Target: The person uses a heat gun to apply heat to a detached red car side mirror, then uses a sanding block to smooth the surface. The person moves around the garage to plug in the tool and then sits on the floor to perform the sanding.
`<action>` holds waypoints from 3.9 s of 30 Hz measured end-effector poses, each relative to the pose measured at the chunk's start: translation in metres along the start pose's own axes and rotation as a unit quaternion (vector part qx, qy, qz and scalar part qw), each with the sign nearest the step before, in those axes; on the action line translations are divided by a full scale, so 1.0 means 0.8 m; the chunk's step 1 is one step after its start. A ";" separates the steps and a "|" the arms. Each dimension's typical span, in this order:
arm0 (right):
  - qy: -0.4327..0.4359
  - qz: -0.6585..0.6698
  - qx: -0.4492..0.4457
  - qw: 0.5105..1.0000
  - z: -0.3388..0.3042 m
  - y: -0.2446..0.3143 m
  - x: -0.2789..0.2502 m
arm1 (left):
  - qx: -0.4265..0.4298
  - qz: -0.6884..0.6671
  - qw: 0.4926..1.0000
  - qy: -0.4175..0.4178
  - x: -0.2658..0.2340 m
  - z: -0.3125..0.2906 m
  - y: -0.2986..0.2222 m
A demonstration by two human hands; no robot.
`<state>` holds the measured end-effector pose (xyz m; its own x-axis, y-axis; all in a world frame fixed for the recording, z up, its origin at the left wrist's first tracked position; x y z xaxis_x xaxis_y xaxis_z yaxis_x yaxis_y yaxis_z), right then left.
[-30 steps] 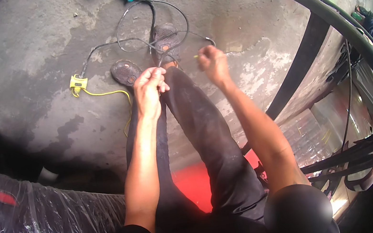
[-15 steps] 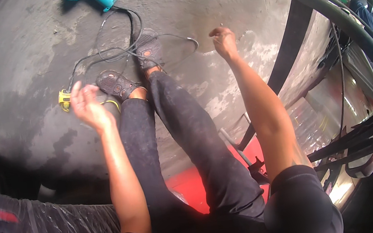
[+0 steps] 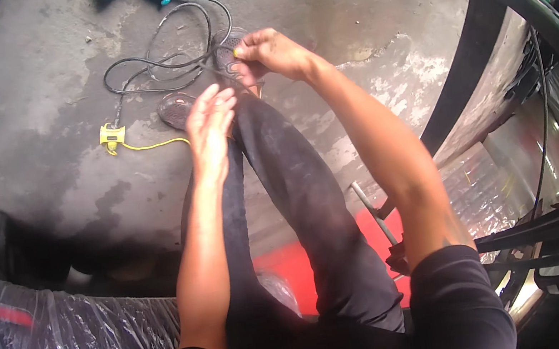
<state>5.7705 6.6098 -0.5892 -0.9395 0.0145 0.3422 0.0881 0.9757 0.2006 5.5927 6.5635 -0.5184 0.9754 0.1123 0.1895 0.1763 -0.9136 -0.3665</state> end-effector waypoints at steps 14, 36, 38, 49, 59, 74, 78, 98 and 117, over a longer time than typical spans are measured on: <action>-0.006 0.084 -0.053 0.995 -0.042 0.058 0.203 | -0.062 -0.045 0.992 -0.101 -0.013 -0.165 -0.040; -0.118 -0.081 -0.233 0.962 -0.129 -0.007 0.136 | 0.224 0.112 0.902 -0.352 -0.157 -0.266 -0.137; -0.225 -0.054 -0.171 0.958 -0.104 0.018 0.059 | 0.278 0.270 0.823 -0.417 -0.169 -0.302 -0.165; -0.261 -0.426 -0.341 0.796 0.099 0.244 0.047 | 0.203 0.339 0.871 -0.293 -0.135 -0.225 -0.089; -0.333 -0.487 -0.324 0.740 0.203 0.256 0.066 | 0.222 0.371 0.838 -0.331 -0.170 -0.198 -0.120; -0.116 -0.073 -0.513 0.847 -0.453 0.536 0.222 | 0.362 0.568 0.730 -0.115 -0.033 -0.376 -0.164; 0.047 0.106 -0.661 0.741 -0.679 0.627 0.305 | 0.432 0.608 0.666 -0.023 0.047 -0.406 -0.199; -0.134 -0.054 -0.586 0.798 -0.975 0.502 0.333 | 0.368 0.236 0.899 -0.001 0.134 -0.668 -0.511; -0.205 0.084 -0.467 0.856 -0.913 0.487 0.283 | 0.607 0.360 0.690 0.159 0.364 -0.716 -0.729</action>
<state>5.8340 6.8335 0.2365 -0.9076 0.4005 0.1259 0.2802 0.3546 0.8920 5.6985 6.9054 0.2722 0.8231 -0.4682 -0.3213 -0.1703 0.3362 -0.9262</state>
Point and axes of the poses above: each hand's wrist, its own z-axis towards the middle knuckle, its own x-axis out of the palm, y = z × x, the point moved 7 cm from there along z, towards the middle knuckle, and after that the axes turned 4 degrees about z, right-handed, at the moved point
